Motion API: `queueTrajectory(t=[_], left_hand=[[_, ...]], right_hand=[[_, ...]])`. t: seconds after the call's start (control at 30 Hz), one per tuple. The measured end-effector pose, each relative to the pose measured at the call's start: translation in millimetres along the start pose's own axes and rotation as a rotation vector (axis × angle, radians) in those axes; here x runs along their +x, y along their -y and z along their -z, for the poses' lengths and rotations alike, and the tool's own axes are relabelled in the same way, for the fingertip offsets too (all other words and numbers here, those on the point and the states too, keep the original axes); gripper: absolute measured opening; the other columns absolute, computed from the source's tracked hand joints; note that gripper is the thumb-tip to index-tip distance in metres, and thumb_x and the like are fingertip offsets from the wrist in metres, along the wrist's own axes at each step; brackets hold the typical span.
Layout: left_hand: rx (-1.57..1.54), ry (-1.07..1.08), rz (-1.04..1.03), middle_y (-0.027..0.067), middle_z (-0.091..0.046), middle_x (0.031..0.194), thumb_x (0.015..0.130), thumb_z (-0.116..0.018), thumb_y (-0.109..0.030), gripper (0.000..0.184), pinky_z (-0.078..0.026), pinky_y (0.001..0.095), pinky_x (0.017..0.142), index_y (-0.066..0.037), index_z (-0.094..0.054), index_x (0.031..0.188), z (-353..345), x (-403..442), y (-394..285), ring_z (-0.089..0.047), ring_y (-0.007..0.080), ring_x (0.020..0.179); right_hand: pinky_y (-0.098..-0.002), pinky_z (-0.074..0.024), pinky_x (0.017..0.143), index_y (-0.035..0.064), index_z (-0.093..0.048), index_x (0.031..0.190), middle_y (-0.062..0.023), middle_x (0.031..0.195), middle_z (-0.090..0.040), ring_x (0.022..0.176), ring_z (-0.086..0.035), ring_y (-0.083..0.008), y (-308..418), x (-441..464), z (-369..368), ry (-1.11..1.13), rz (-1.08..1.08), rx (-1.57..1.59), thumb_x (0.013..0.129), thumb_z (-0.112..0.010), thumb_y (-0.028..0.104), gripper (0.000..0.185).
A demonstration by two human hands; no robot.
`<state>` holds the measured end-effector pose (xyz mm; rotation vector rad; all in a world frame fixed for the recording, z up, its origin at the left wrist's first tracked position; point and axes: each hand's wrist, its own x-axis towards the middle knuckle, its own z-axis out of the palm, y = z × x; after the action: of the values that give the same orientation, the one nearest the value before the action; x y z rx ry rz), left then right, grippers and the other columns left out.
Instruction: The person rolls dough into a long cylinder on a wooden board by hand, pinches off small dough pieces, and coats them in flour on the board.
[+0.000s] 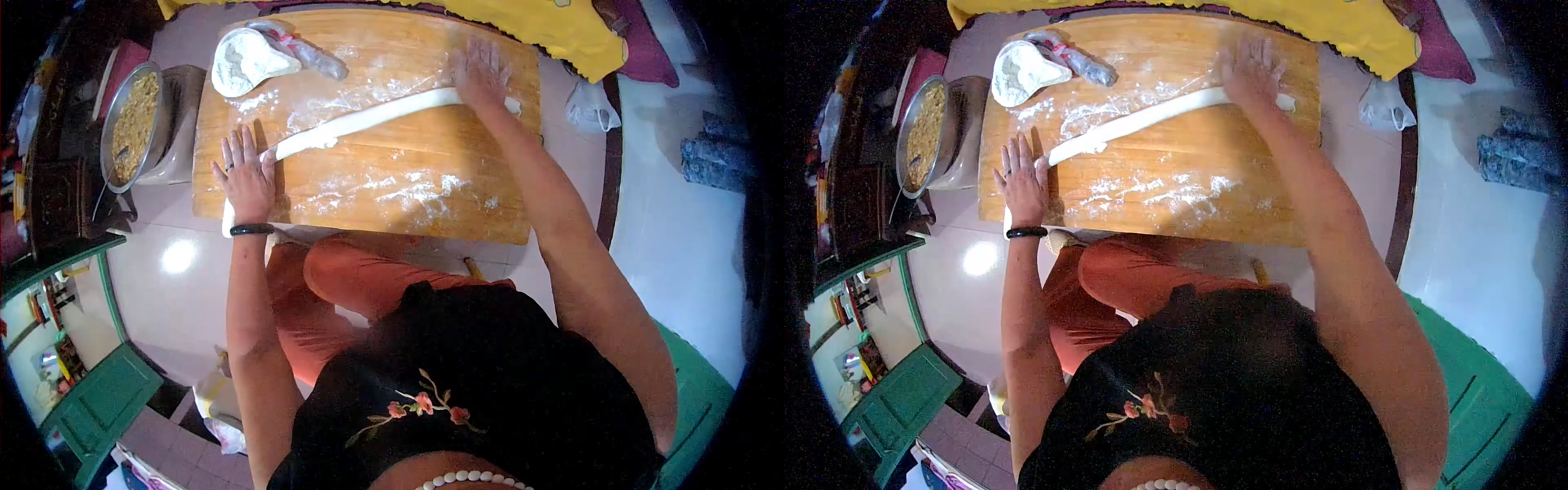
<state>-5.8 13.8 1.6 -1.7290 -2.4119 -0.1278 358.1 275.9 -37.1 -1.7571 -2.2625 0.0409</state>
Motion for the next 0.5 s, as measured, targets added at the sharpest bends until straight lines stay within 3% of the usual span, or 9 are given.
queueTrajectory(t=[0.07, 0.17, 0.23, 0.33, 0.47, 0.5], left_hand=[[0.005, -0.015, 0.044, 0.017, -0.032, 0.15, 0.098, -0.033, -0.049, 0.063, -0.015, 0.0623, 0.11, -0.012, -0.028, 0.148, -3, 4, 3, -0.024, 0.0351, 0.141], [0.018, -0.029, 0.056, 0.0169, -0.032, 0.15, 0.098, -0.032, -0.049, 0.063, -0.013, 0.06, 0.112, -0.012, -0.028, 0.148, -5, -1, 6, -0.023, 0.0347, 0.142], [0.03, -0.027, 0.031, 0.0166, -0.032, 0.15, 0.098, -0.032, -0.049, 0.063, -0.011, 0.059, 0.112, -0.011, -0.028, 0.148, -5, -6, 3, -0.022, 0.0345, 0.142], [0.031, -0.025, 0.008, 0.0165, -0.031, 0.151, 0.098, -0.031, -0.05, 0.063, -0.012, 0.059, 0.112, -0.011, -0.029, 0.148, -5, -7, 3, -0.023, 0.0341, 0.142], [0.033, 0.005, 0.021, 0.0156, -0.031, 0.151, 0.098, -0.032, -0.05, 0.063, -0.012, 0.0591, 0.112, -0.011, -0.031, 0.147, -3, -5, 4, -0.023, 0.034, 0.142], [0.038, 0.001, 0.02, 0.0154, -0.031, 0.151, 0.098, -0.032, -0.05, 0.063, -0.012, 0.0591, 0.112, -0.011, -0.031, 0.147, -3, -4, 3, -0.023, 0.0342, 0.142]], right_hand=[[-0.0661, -0.0044, 0.109, 0.0048, -0.023, 0.148, -0.0209, 0.154, -0.02, 0.143, -0.014, -0.0386, -3, 13, -8, 0.096, -0.096, -0.005, 0.097, -0.032, 0.05, 0.069], [-0.0644, -0.009, 0.11, 0.0068, -0.021, 0.149, -0.021, 0.154, -0.02, 0.142, -0.017, -0.0393, 17, -61, 24, -0.009, 0.054, -0.075, 0.095, -0.045, 0.036, 0.066], [-0.0642, -0.008, 0.11, 0.0045, -0.018, 0.149, -0.0216, 0.155, -0.016, 0.143, -0.016, -0.0392, 24, -126, 62, 0.044, 0.255, -0.047, 0.093, -0.05, 0.03, 0.07], [-0.0655, -0.0047, 0.11, 0.0058, -0.015, 0.151, -0.0214, 0.155, -0.015, 0.144, -0.012, -0.0372, 27, -181, 82, 0.236, 0.225, 0.045, 0.092, -0.052, 0.032, 0.074], [-0.0651, -0.0123, 0.11, 0.005, -0.015, 0.15, -0.0184, 0.156, -0.015, 0.143, -0.014, -0.0375, 13, -97, 50, 0.107, 0.121, -0.027, 0.093, -0.049, 0.037, 0.073], [-0.066, -0.0122, 0.109, 0.0064, -0.016, 0.15, -0.0181, 0.156, -0.015, 0.143, -0.015, -0.0373, 14, -66, 45, 0.077, 0.004, 0.042, 0.094, -0.046, 0.039, 0.071]])
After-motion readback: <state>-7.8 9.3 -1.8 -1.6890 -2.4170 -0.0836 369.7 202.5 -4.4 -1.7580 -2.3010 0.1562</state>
